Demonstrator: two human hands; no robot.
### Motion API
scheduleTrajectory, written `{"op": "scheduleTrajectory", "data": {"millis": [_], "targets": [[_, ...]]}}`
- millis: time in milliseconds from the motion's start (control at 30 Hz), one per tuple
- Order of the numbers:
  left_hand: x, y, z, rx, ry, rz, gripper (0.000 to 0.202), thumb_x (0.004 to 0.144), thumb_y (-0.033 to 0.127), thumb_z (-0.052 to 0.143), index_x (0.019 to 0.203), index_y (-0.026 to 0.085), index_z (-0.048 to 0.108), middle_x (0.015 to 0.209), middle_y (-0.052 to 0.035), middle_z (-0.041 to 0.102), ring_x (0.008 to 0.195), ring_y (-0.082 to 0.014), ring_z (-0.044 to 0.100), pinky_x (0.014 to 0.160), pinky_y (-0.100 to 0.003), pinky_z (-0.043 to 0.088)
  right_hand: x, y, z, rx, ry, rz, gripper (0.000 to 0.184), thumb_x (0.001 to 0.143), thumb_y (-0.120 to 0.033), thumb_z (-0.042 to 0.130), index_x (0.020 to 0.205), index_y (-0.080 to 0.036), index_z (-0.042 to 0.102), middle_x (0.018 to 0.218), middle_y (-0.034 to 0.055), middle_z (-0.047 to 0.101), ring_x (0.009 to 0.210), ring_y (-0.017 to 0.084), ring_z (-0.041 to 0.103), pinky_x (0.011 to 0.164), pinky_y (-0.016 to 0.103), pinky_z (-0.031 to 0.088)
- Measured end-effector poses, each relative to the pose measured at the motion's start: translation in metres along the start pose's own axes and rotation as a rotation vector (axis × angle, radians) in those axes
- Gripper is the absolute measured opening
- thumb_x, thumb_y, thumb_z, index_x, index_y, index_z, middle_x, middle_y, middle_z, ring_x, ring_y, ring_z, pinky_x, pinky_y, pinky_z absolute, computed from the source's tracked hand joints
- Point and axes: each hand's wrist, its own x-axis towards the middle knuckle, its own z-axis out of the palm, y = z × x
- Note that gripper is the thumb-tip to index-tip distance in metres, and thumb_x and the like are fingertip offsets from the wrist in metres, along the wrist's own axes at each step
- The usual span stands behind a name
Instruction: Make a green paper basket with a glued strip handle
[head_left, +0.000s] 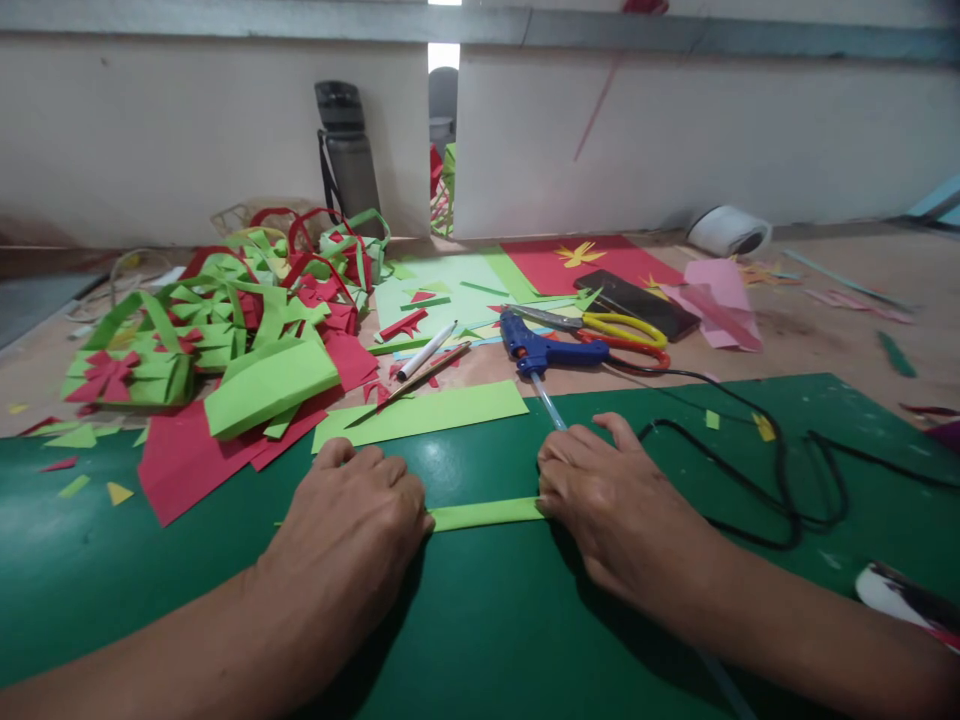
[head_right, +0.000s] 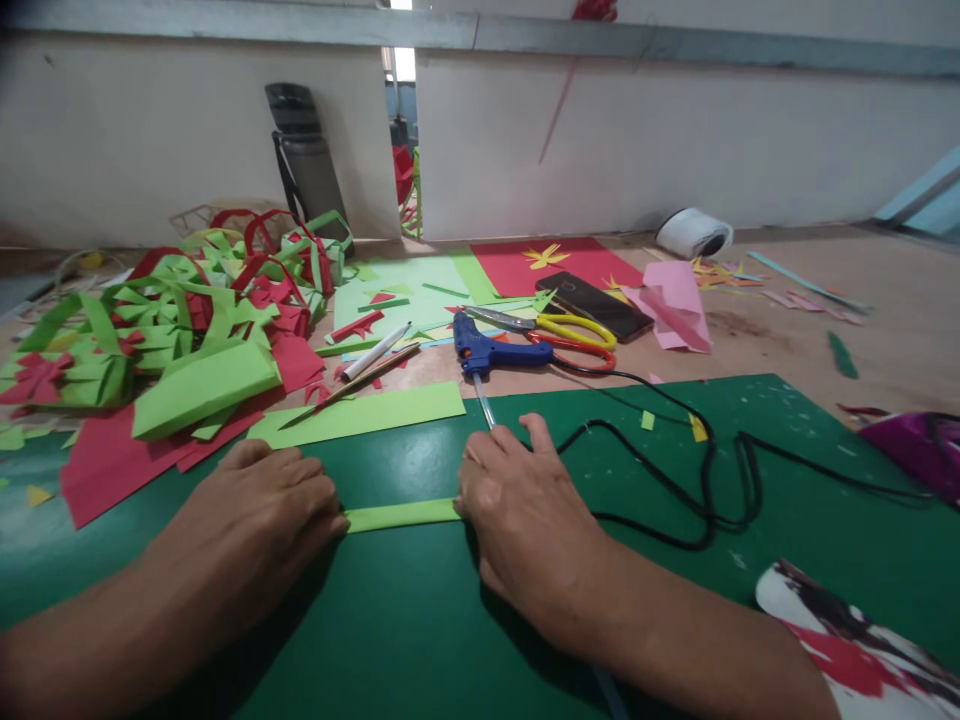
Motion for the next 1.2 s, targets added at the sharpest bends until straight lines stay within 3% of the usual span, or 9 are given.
{"op": "scheduleTrajectory", "data": {"millis": [133,267,500,700,1200], "targets": [[0.0,-0.003,0.009,0.027,0.127,0.042,0.028,0.087,0.026,0.041,0.065,0.019,0.055,0.064,-0.0024,0.055,0.062,-0.0188,0.045,0.068,-0.039,0.026,-0.001,0.0,0.0,-0.062,-0.035,-0.007,0.015,0.063,-0.004,0.048,0.069,-0.017,0.053,0.078,0.0049,0.054,0.072,0.019,0.045,0.084,0.042,0.026],[-0.001,-0.004,0.011,0.042,0.171,0.069,0.028,0.087,0.026,0.04,0.064,0.018,0.054,0.063,-0.002,0.055,0.061,-0.0173,0.043,0.067,-0.037,0.025,-0.002,-0.002,0.0,-0.115,-0.038,-0.03,0.017,0.06,-0.003,0.049,0.069,-0.017,0.054,0.079,0.0055,0.055,0.074,0.02,0.045,0.081,0.04,0.027],[-0.001,-0.003,0.008,0.04,0.136,0.059,0.027,0.087,0.026,0.041,0.065,0.018,0.055,0.064,-0.0026,0.055,0.06,-0.0166,0.043,0.066,-0.037,0.026,0.0,-0.004,0.001,-0.205,-0.027,-0.052,0.014,0.061,-0.006,0.051,0.068,-0.017,0.055,0.076,0.0053,0.054,0.072,0.021,0.045,0.078,0.038,0.026],[0.002,0.001,-0.005,0.017,-0.045,0.012,0.027,0.088,0.024,0.04,0.069,0.017,0.058,0.071,-0.0054,0.059,0.067,-0.0203,0.05,0.068,-0.038,0.028,0.002,-0.003,0.002,-0.218,-0.036,-0.061,0.011,0.062,-0.007,0.052,0.066,-0.018,0.054,0.074,0.0046,0.053,0.07,0.02,0.044,0.073,0.035,0.026],[0.004,-0.001,0.0,0.094,0.005,0.059,0.023,0.085,0.017,0.041,0.068,0.017,0.057,0.07,-0.0051,0.058,0.066,-0.0197,0.05,0.065,-0.037,0.027,0.003,0.001,0.003,-0.226,-0.013,-0.114,0.012,0.067,-0.007,0.052,0.066,-0.019,0.054,0.074,0.0034,0.053,0.068,0.019,0.042,0.072,0.034,0.025]]}}
